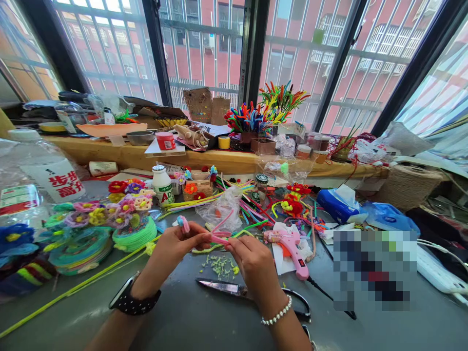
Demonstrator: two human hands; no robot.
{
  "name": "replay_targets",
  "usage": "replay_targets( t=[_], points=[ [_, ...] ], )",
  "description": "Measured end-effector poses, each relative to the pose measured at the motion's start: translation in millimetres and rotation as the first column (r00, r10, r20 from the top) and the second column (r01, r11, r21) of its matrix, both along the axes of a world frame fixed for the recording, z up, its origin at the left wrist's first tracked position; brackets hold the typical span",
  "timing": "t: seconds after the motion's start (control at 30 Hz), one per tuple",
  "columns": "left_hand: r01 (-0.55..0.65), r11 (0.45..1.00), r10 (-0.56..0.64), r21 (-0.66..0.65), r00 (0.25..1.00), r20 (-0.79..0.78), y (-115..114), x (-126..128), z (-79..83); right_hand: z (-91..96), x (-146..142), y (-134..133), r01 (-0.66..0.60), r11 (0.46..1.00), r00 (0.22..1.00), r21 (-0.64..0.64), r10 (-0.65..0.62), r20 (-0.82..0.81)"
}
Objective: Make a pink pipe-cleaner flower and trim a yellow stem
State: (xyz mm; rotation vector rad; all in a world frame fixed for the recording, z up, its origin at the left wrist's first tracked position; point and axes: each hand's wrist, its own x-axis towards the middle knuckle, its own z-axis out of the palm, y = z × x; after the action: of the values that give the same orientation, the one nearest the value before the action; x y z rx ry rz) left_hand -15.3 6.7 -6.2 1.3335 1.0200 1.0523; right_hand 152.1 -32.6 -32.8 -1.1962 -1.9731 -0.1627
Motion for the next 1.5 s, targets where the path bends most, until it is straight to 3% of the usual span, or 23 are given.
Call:
replay_targets(
  t=[0.2,0.33,0.43,0.53,0.63,0.7,0.83,0.93,1.03,1.13,1.2,1.27,1.37,1.5],
  points=[
    [0.013,1.0,-0.012,-0.009,0.987,0.159,-1.2,5.0,-2.7,-2.7,-9.2,-1.2,0.006,0.985,0.954,-0.174,-0.058,-0.295],
    [0.073,0.997,-0.068,-0.032,0.991,0.113,-6.3,13.8,-3.5,-2.8,-16.6,-3.5,-0.032,0.963,0.914,-0.268,-0.081,-0.399],
    [0.039,0.997,-0.041,0.07,0.999,0.028,-5.0,12.7,-5.2,-0.5,-19.1,-4.7,-0.076,0.963,0.917,-0.258,-0.034,-0.398],
    [-0.089,0.966,0.118,0.244,0.987,-0.105,3.7,2.4,-9.1,2.1,-18.3,-5.0,-0.052,0.967,0.921,-0.25,-0.051,-0.386],
    [-0.201,0.887,0.366,0.416,0.856,-0.366,14.0,-8.0,-14.7,3.1,-16.3,-5.6,0.01,0.971,0.918,-0.24,-0.104,-0.382],
    [-0.146,0.845,0.444,0.514,0.728,-0.523,17.8,-9.9,-19.3,3.0,-15.4,-6.2,0.027,0.973,0.914,-0.229,-0.117,-0.389],
    [0.073,0.842,0.437,0.535,0.488,-0.755,17.6,-3.2,-29.5,2.2,-15.7,-6.9,0.02,0.973,0.912,-0.23,-0.112,-0.395],
    [0.131,0.858,0.41,0.497,0.408,-0.816,17.2,0.4,-34.1,2.7,-17.2,-7.1,0.008,0.969,0.915,-0.249,-0.107,-0.389],
    [0.118,0.862,0.41,0.493,0.41,-0.815,18.2,-1.6,-30.9,3.7,-17.9,-6.2,-0.01,0.959,0.906,-0.283,-0.111,-0.409],
    [0.131,0.862,0.38,0.49,0.473,-0.795,15.3,-4.5,-20.2,4.0,-16.2,-3.6,-0.048,0.933,0.859,-0.358,-0.145,-0.491],
    [0.157,0.863,0.278,0.481,0.648,-0.709,9.9,-4.2,-12.7,3.7,-14.3,-1.5,-0.112,0.904,0.795,-0.412,-0.168,-0.583],
    [0.236,0.856,0.144,0.46,0.745,-0.651,3.6,-1.9,-8.0,3.1,-12.6,0.3,-0.189,0.881,0.709,-0.434,-0.184,-0.681],
    [0.331,0.849,0.0,0.413,0.781,-0.625,-3.3,3.0,-7.2,1.1,-11.3,2.1,-0.263,0.877,0.592,-0.401,-0.182,-0.785],
    [0.373,0.876,-0.143,0.307,0.808,-0.572,-4.9,6.1,-9.9,-1.5,-10.5,3.8,-0.303,0.888,0.504,-0.345,-0.158,-0.849]
  ],
)
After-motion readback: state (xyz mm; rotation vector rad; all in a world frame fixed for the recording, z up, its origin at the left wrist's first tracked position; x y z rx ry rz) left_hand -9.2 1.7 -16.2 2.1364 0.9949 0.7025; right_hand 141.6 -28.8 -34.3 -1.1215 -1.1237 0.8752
